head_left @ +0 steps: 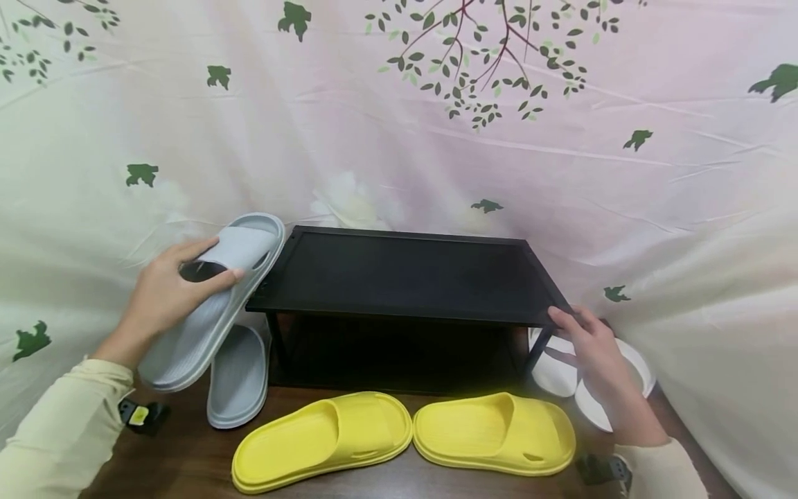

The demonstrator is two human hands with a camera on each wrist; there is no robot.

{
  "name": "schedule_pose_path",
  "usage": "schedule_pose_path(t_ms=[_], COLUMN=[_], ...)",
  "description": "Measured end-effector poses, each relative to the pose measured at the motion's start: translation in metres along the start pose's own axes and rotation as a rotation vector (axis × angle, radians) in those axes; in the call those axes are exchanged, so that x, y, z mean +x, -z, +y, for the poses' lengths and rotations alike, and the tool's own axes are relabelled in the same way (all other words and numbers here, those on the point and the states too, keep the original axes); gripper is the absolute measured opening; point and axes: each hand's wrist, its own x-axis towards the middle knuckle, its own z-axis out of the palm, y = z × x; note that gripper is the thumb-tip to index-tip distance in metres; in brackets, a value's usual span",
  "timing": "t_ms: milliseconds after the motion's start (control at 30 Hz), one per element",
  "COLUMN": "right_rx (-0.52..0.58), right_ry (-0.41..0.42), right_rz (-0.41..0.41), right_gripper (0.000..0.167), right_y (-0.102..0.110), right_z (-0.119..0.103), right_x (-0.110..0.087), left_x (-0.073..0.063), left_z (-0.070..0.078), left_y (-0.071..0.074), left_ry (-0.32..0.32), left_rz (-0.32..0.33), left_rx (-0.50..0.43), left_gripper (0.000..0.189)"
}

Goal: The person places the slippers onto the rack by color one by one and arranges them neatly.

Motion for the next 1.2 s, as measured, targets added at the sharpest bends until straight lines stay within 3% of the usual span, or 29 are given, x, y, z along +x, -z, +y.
schedule_pose_path(t_ms=[467,900,1200], right_rx=[-0.007,0.001,-0.003], right_ry=[0.007,0.008,0.002], right_rz=[-0.014,-0.014,0.0], right_gripper=[0.09,0.093,0.093], right_y=[-0.003,0.001,0.0], right_z=[0.0,0.003,0.003], right_x=[0.003,0.001,0.0], left_x=[0.018,0.036,0.047], left_z=[0.007,0.03,0.039], left_y=[0.007,0.011,0.013], left_ry=[0.022,0.049,0.085], left_rz=[-0.105,-0.217,-0.291], left_rx=[0.014,0.029,0.049], left_gripper=[0.085,0.093,0.095])
